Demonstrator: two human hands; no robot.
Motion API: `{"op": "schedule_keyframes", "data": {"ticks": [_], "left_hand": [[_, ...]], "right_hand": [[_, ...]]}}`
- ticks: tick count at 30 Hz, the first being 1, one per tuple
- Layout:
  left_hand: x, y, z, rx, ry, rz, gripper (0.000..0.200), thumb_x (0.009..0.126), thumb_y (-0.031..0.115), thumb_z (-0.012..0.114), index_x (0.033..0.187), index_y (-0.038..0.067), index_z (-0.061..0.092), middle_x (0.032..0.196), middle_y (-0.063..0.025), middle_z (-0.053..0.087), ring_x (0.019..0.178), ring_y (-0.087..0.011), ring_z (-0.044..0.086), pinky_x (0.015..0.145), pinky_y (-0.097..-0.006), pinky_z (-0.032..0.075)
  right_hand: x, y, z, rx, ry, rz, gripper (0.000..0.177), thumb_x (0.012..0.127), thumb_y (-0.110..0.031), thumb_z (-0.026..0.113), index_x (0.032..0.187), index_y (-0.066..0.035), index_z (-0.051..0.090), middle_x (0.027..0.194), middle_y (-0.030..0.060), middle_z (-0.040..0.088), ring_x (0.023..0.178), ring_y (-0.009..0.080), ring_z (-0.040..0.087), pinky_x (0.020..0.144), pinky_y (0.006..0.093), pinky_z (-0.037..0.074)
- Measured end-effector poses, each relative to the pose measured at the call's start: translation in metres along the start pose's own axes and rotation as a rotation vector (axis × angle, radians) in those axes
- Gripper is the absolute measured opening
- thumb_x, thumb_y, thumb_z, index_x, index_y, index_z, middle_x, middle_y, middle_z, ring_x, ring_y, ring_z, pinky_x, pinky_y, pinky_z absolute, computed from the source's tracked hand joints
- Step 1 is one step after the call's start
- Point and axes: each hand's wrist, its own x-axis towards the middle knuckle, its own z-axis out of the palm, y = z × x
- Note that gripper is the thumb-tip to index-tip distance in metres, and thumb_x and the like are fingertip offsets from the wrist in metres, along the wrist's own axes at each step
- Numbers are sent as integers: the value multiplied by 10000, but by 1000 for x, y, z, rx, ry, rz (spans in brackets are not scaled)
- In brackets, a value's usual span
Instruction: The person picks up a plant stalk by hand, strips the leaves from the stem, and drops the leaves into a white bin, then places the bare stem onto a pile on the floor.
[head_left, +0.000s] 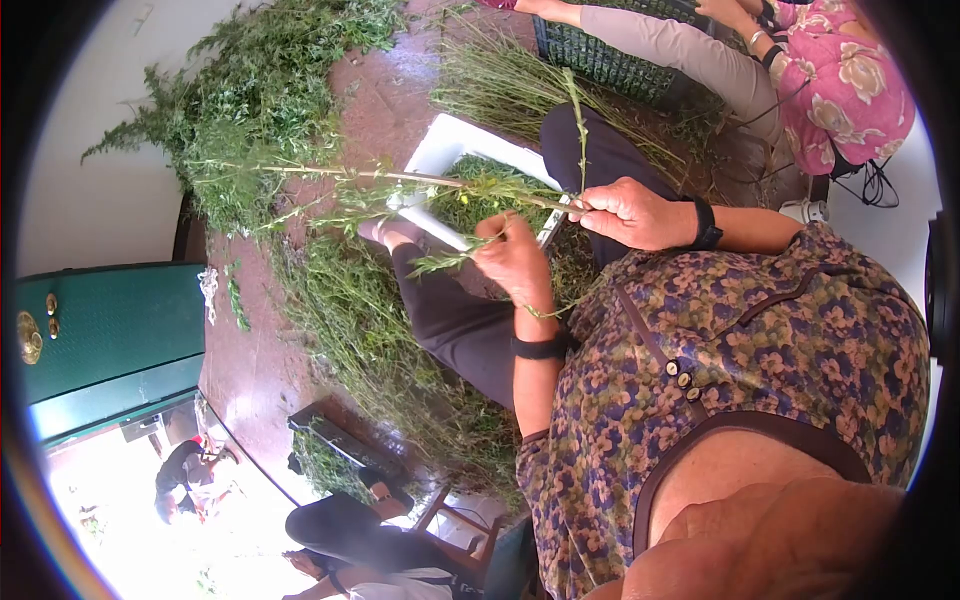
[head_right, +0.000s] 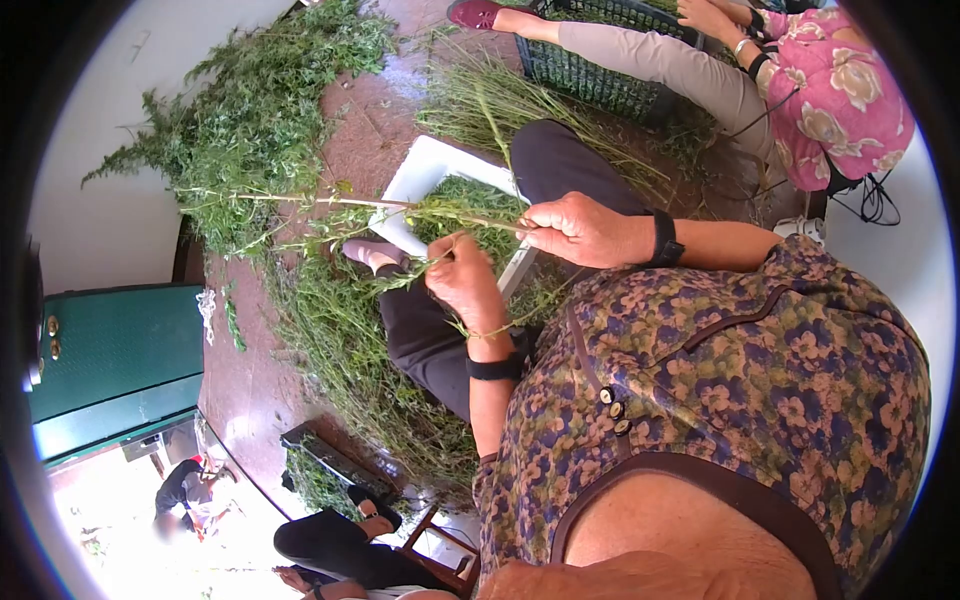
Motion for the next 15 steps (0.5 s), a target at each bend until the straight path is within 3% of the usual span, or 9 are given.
{"op": "schedule_keyframes", "data": {"ticks": [2,6,7,10,15], "left_hand": [[11,-21,-15,-258,87,-226,84,793,-11,532,863,-14,580,627,-6,505,494,-73,452,446,-216,380],[-7,-6,-22,-318,-255,-249,199,834,-22,551,1033,-10,537,782,-36,538,627,-107,537,550,-229,460],[-14,-4,-19,-422,-268,-289,248,841,-24,568,1083,-12,515,889,-61,555,650,-134,550,561,-243,465],[-20,-28,-22,-680,-303,-305,240,835,-11,599,1063,-10,526,895,-70,572,682,-152,565,577,-259,474],[-23,-29,-23,-706,-289,-377,147,843,-22,590,981,15,558,853,-80,608,694,-169,583,670,-298,488]], "right_hand": [[-6,3,-3,4,-27,40,145,917,-77,514,974,31,593,658,115,556,568,192,554,544,294,419],[-16,10,-7,21,-67,105,157,918,-99,528,967,32,598,645,111,540,548,165,517,539,286,410],[-19,16,-4,17,-75,93,157,918,-103,530,963,31,598,635,104,529,542,151,500,532,285,405],[-26,35,8,-2,-82,64,157,918,-112,535,949,29,597,608,89,498,523,120,462,509,283,384],[-30,40,13,9,-102,134,160,916,-115,536,900,33,595,576,80,488,486,143,451,468,286,354]]}}
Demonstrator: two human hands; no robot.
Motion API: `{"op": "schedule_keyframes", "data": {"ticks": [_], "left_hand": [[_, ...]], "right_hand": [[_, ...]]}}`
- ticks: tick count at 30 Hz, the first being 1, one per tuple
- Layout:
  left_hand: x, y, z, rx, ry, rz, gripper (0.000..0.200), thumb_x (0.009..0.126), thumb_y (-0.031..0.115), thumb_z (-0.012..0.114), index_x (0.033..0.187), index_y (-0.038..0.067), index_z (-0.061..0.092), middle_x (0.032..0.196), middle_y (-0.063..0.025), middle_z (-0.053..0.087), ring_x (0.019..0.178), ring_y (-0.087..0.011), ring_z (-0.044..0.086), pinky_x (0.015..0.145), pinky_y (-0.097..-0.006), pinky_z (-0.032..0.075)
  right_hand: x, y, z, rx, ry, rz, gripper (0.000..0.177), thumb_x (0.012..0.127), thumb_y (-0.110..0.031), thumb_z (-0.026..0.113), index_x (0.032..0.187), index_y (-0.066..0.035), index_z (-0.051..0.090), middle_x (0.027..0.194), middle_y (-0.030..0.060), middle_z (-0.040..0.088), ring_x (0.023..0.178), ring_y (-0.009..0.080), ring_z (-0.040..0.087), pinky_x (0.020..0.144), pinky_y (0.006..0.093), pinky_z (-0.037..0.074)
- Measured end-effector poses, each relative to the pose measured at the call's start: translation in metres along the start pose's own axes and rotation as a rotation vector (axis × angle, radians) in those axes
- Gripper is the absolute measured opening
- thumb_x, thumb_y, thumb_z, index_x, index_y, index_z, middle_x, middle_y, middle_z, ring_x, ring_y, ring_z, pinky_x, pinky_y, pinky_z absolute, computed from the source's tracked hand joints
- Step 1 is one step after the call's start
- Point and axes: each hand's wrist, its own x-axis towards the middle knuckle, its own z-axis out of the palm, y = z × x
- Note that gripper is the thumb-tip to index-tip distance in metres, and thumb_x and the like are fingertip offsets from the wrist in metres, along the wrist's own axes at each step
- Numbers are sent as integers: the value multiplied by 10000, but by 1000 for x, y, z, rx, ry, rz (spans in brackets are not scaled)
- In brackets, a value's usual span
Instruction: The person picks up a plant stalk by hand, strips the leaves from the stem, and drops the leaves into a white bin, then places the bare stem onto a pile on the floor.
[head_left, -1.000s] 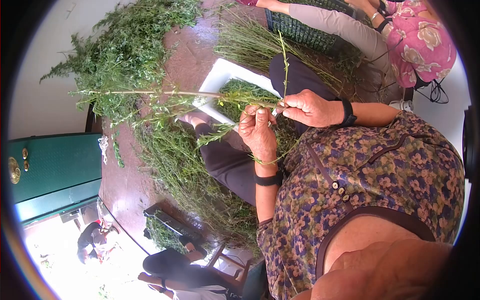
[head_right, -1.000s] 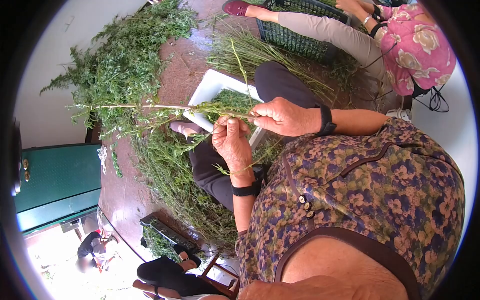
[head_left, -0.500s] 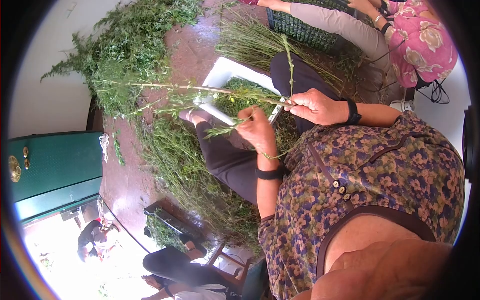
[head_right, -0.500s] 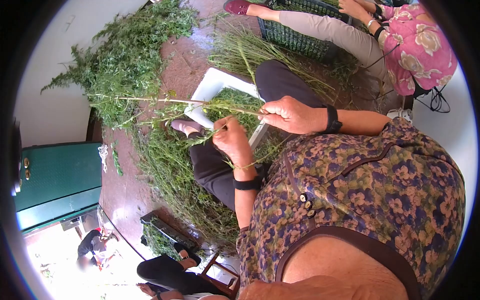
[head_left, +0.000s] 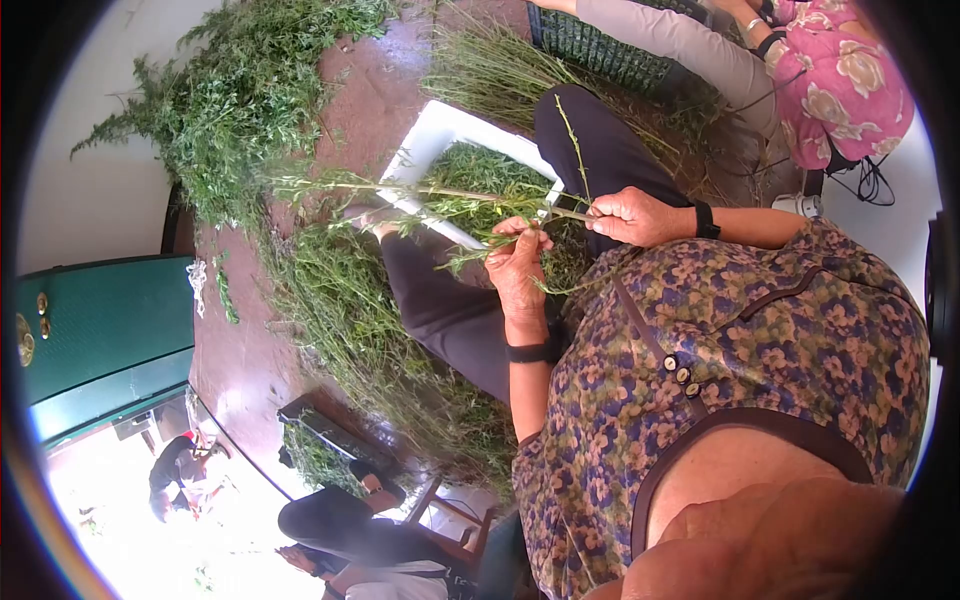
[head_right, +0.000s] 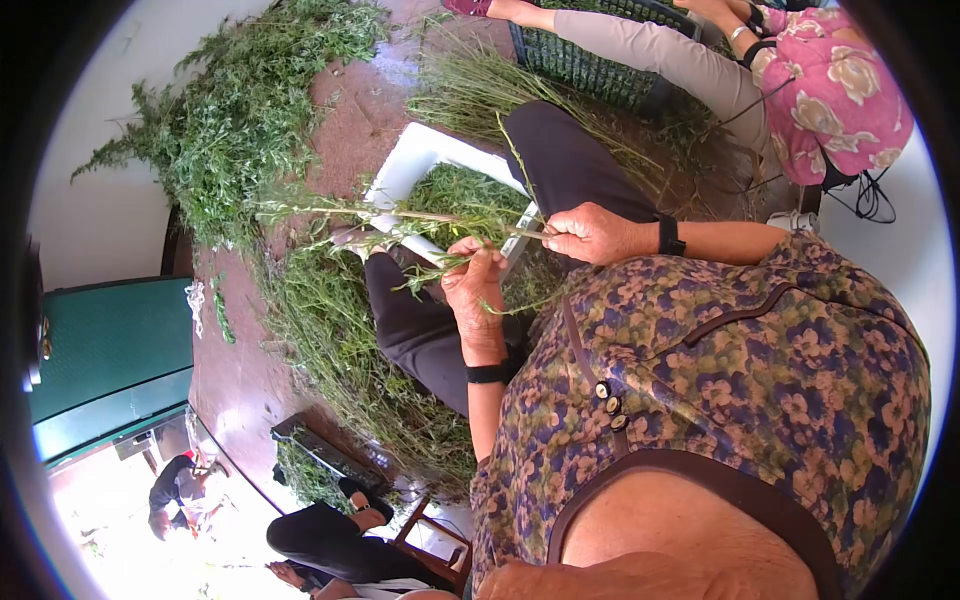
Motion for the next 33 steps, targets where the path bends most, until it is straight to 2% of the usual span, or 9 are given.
{"op": "schedule_keyframes", "data": {"ticks": [3,6,9,13,14,18,21,25,33], "left_hand": [[3,-9,-3,32,55,5,122,850,-16,581,961,22,550,828,-72,597,678,-166,578,658,-294,495],[11,-22,-14,44,125,22,97,856,0,579,939,27,538,799,-67,581,670,-166,583,635,-287,501],[15,-29,-23,66,191,-25,114,857,0,599,942,35,531,771,-55,578,650,-153,591,603,-274,520],[10,-27,-14,263,230,23,105,856,43,620,925,23,544,774,-56,588,645,-136,584,601,-263,512],[8,-26,-11,330,235,39,93,856,53,623,908,16,556,783,-56,593,662,-131,583,614,-261,508],[4,-37,-20,500,210,110,116,850,70,645,895,-12,577,745,-33,591,630,-90,542,566,-229,462],[4,-41,-22,650,211,184,129,845,84,656,869,-20,584,701,-6,574,597,-62,488,519,-212,404],[1,-29,-12,743,253,159,166,835,123,668,859,-28,602,654,-23,589,539,-68,496,476,-222,401],[1,-20,-7,612,162,86,132,860,99,623,818,-13,566,660,-45,588,533,-84,518,481,-227,424]], "right_hand": [[3,2,-1,220,-125,336,174,910,-138,551,997,12,564,586,77,508,504,176,487,485,303,375],[6,2,0,-43,-30,305,274,869,-131,592,1096,-16,490,687,84,549,571,205,533,535,337,416],[15,-15,3,-408,248,-80,407,812,-104,624,1156,-44,416,802,104,560,647,251,563,583,362,435],[36,-36,-5,-324,146,-370,150,800,-55,602,923,-10,529,840,105,554,690,278,580,634,369,457],[38,-43,-7,-239,35,-246,74,818,-53,588,828,16,562,825,113,584,712,278,601,654,367,469],[65,-21,-3,-58,-104,-173,104,846,-46,552,874,44,598,764,133,625,696,224,628,635,321,483],[79,-18,8,105,-217,199,112,826,-5,529,900,50,592,801,140,641,710,219,634,649,322,482],[72,19,39,-3,13,-138,169,775,-36,548,911,38,617,726,120,631,593,191,609,566,332,471],[71,11,31,221,-216,270,163,850,-143,599,777,2,618,612,59,609,523,128,594,466,259,479]]}}
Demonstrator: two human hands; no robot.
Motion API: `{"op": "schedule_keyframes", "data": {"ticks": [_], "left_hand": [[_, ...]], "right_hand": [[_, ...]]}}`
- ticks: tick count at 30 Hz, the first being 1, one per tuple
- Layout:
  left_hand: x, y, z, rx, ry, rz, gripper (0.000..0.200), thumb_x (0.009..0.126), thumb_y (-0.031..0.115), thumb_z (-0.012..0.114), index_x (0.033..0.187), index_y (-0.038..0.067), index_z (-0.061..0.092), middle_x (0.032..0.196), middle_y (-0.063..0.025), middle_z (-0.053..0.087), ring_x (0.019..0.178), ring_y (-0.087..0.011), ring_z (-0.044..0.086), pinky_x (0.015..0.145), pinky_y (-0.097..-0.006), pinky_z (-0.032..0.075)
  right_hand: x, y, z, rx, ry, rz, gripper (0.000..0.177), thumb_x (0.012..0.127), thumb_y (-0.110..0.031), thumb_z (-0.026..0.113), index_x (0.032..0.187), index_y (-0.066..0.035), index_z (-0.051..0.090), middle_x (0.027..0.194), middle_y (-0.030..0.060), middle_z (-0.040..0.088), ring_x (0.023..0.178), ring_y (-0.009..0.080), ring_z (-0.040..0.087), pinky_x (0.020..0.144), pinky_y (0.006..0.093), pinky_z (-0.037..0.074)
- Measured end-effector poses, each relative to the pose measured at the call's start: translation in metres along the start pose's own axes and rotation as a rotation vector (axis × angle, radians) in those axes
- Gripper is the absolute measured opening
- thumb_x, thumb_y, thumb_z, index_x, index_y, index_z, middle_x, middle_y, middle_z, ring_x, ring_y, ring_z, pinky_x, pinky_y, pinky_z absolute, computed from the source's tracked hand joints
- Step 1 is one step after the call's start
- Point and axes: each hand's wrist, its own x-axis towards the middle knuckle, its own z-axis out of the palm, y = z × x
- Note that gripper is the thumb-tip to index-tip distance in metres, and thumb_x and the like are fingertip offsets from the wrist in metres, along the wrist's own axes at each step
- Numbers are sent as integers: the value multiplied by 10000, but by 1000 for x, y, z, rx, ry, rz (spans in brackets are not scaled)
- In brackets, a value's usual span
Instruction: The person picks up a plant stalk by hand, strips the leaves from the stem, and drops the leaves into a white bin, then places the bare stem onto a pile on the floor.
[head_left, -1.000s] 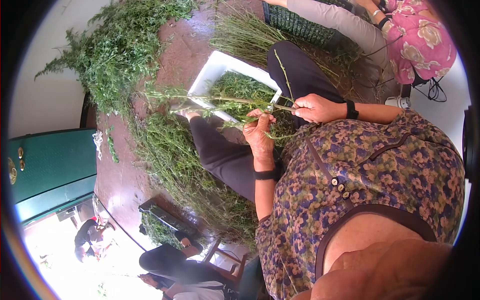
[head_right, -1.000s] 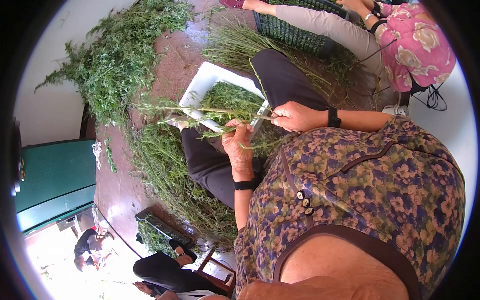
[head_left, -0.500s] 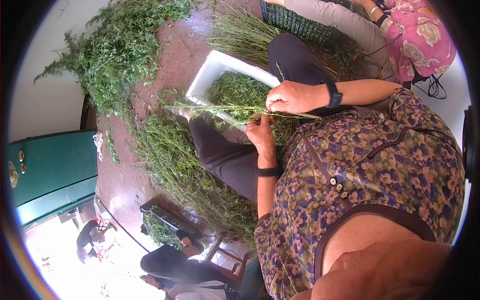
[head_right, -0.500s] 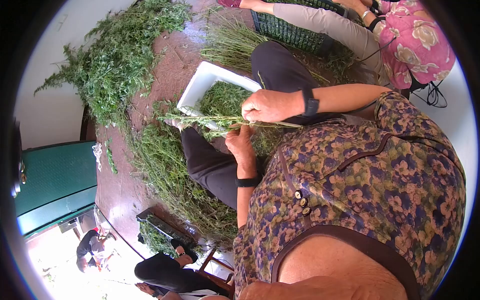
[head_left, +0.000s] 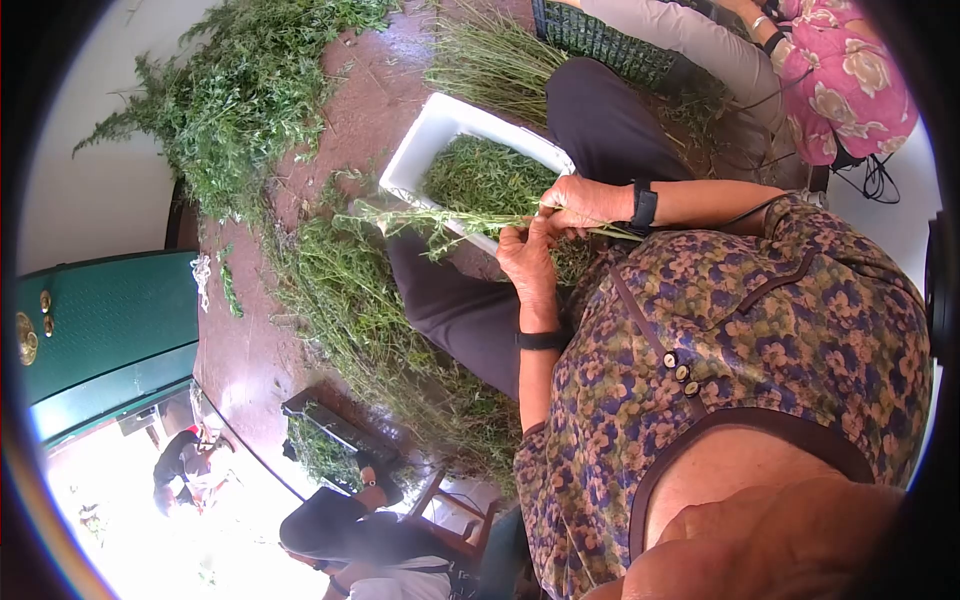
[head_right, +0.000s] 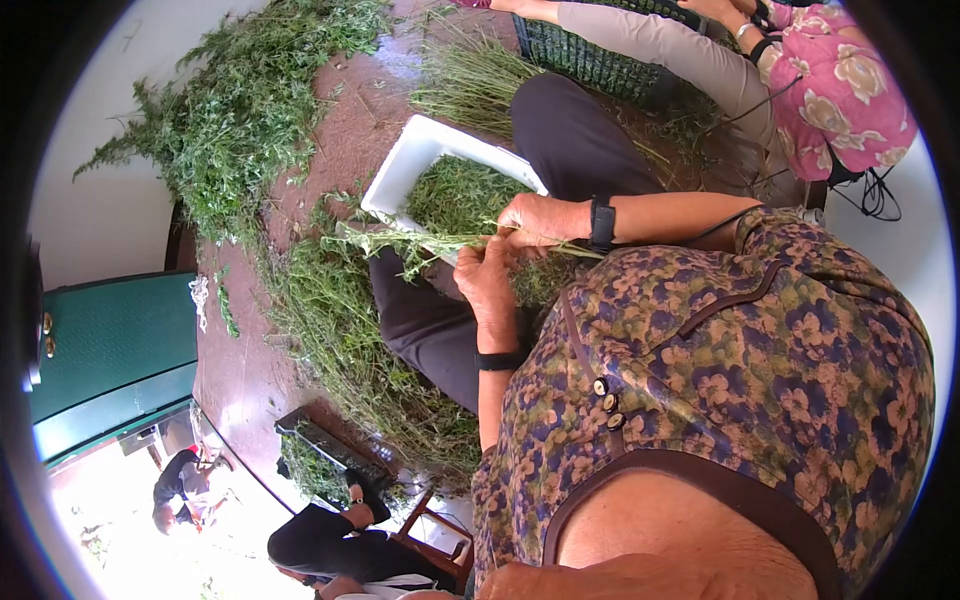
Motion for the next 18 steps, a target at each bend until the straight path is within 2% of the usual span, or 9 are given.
{"op": "schedule_keyframes", "data": {"ticks": [1,3,6,9,12,18], "left_hand": [[2,-1,-3,-59,-34,0,115,863,91,615,836,-10,565,682,-48,591,545,-85,520,492,-229,430],[6,-4,-10,-233,-139,-9,80,870,66,595,894,0,557,770,-52,597,589,-93,528,546,-233,451],[10,-4,-14,-358,-196,-26,97,872,69,599,933,5,561,789,-39,596,604,-94,531,560,-228,452],[9,4,-11,-308,-139,-102,122,873,77,606,972,16,569,783,-32,591,606,-98,530,567,-222,449],[12,0,-11,-388,-162,-83,118,876,79,604,978,24,580,766,-34,587,611,-104,531,572,-229,454],[15,-12,-10,-503,-138,-90,88,869,78,622,917,18,580,730,-43,586,603,-112,531,555,-246,458]], "right_hand": [[-2,-6,-1,46,-14,-2,172,872,-149,584,781,-9,625,630,40,616,523,96,585,468,221,484],[-4,-10,-3,122,-20,21,184,879,-162,579,787,-10,628,636,31,612,521,84,576,467,219,480],[-5,-10,-5,160,-22,24,194,893,-174,561,799,-17,629,642,18,603,515,69,560,463,213,471],[-7,-7,-4,164,-21,-22,193,904,-174,542,808,-28,625,644,10,594,509,61,546,458,210,462],[-10,-9,-4,191,-6,-49,185,900,-141,528,788,-25,620,631,6,587,504,50,539,445,203,450],[-9,-7,-4,241,11,-62,155,891,-107,530,794,-12,604,642,18,591,505,51,539,437,201,448]]}}
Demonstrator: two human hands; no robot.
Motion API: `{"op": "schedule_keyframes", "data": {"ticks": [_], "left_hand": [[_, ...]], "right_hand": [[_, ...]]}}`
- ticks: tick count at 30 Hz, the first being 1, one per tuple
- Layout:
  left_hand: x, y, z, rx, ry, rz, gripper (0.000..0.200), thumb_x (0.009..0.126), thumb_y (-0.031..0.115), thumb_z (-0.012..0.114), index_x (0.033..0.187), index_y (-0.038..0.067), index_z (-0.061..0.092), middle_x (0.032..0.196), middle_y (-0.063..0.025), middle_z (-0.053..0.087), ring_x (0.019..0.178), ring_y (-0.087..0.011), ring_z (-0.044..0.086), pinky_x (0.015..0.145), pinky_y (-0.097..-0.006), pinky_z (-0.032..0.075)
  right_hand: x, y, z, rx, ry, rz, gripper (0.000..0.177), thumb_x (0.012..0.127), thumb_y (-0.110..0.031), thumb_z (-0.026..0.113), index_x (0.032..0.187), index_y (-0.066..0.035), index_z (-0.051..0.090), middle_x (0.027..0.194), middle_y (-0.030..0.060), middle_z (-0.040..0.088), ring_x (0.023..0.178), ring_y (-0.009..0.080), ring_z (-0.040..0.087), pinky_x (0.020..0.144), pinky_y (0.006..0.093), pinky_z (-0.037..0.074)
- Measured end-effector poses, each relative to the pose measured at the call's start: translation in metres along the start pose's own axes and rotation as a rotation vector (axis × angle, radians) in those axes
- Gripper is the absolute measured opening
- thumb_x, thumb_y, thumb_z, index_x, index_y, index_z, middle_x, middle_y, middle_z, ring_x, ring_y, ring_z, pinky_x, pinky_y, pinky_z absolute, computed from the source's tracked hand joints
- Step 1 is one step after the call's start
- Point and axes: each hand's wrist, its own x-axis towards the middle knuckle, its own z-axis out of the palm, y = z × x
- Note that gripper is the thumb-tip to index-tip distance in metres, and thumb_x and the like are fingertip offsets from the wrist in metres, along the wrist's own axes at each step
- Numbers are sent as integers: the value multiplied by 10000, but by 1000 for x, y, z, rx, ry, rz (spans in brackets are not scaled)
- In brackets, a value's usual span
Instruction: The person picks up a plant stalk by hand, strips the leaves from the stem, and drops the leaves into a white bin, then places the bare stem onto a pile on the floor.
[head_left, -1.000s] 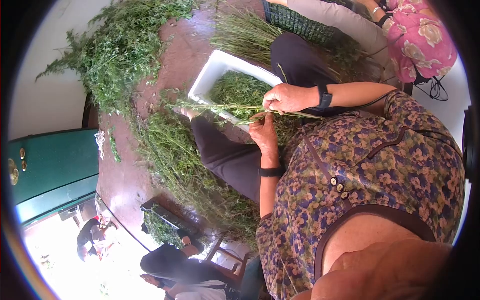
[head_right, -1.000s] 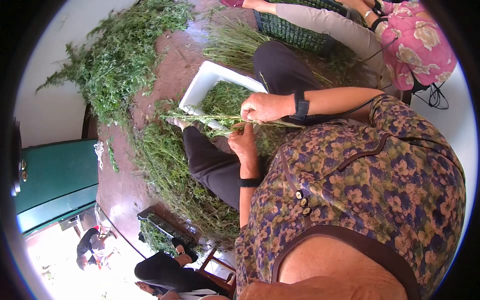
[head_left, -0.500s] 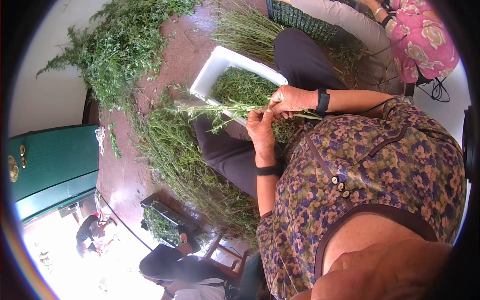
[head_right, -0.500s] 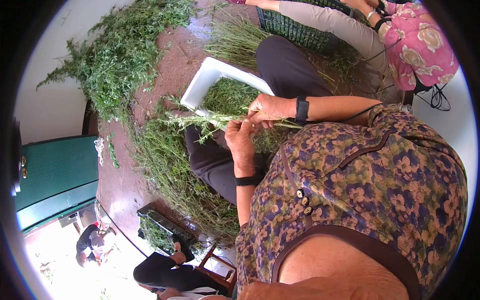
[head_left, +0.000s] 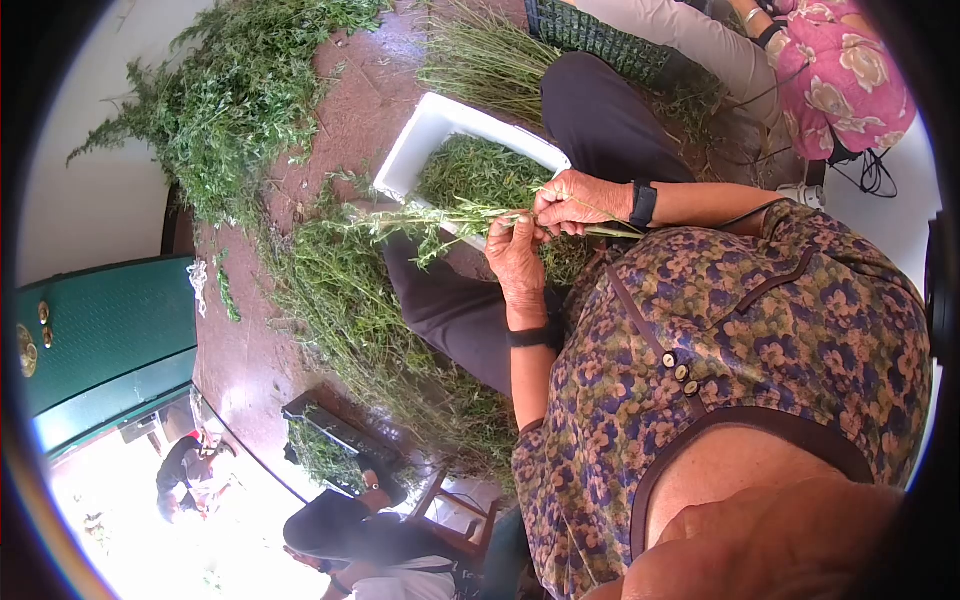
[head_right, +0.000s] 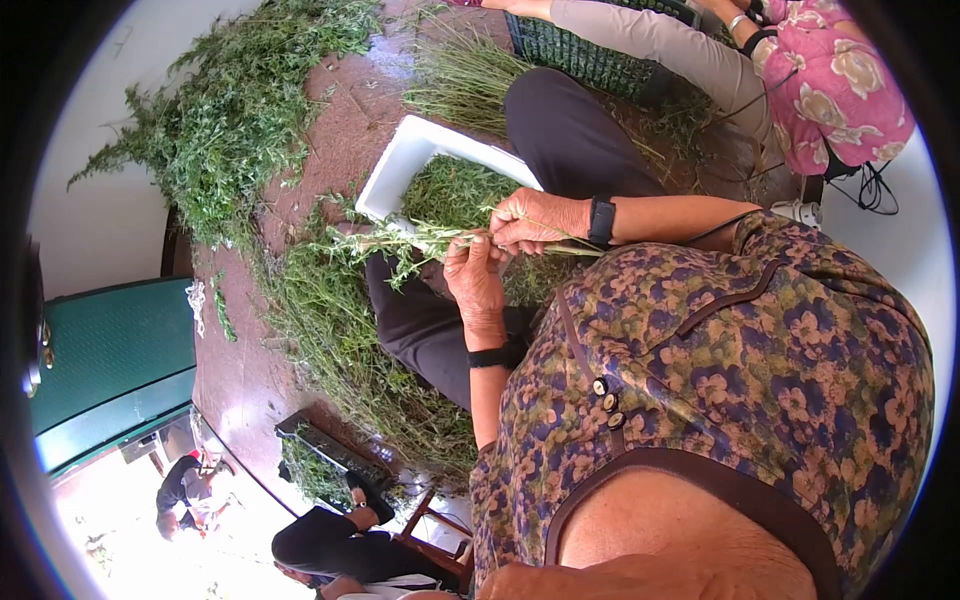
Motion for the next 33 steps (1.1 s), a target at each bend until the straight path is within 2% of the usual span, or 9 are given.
{"op": "schedule_keyframes", "data": {"ticks": [3,9,12,20,23,26,27,28,33], "left_hand": [[-3,2,7,-31,32,47,65,873,67,610,901,17,579,737,-51,591,590,-115,536,538,-249,462],[-7,19,23,673,194,73,42,831,32,576,860,2,581,684,-66,604,546,-145,548,514,-282,454],[3,6,17,1116,254,518,69,765,39,580,807,-13,595,572,-77,579,490,-141,534,471,-300,431],[27,46,-31,1300,669,614,46,744,23,600,784,3,590,676,-149,608,569,-281,584,559,-376,465],[21,80,-9,1294,390,571,118,807,81,581,810,-37,585,726,-214,597,652,-346,576,611,-419,447],[30,74,0,1359,175,260,288,780,191,641,953,-38,609,805,-213,623,699,-327,583,663,-392,466],[40,50,-18,1158,51,279,279,800,240,631,869,-30,609,628,-88,568,568,-129,529,524,-280,432],[24,61,6,917,-106,149,328,813,272,639,960,-19,599,680,-36,563,573,-85,504,517,-230,409],[18,42,22,306,-145,58,174,854,155,644,925,9,582,685,-46,558,518,-106,475,472,-216,374]], "right_hand": [[0,2,-1,13,14,-7,149,894,-107,531,806,-8,599,645,26,593,505,53,541,436,201,448],[-1,-1,0,9,47,6,159,902,-119,540,809,-3,594,638,23,581,501,50,535,429,202,433],[1,4,-1,46,45,19,162,904,-127,542,815,-2,593,634,17,574,501,49,533,424,205,425],[-3,7,-6,79,32,34,169,901,-161,540,819,-22,590,652,29,596,511,68,553,463,217,464],[-8,3,-7,76,59,-1,173,908,-174,539,834,-26,591,679,43,612,542,86,580,486,244,490],[-11,2,-7,89,19,-64,196,909,-194,545,801,-37,592,676,27,617,523,76,570,490,227,489],[-12,3,-7,123,34,-45,204,904,-199,553,787,-36,592,675,21,620,509,70,561,475,215,471],[-11,5,-8,95,15,-26,211,920,-200,542,821,-23,600,705,34,631,559,77,585,509,232,491],[-13,-2,-4,102,2,-22,183,889,-200,566,852,-29,621,658,27,611,488,82,549,459,227,443]]}}
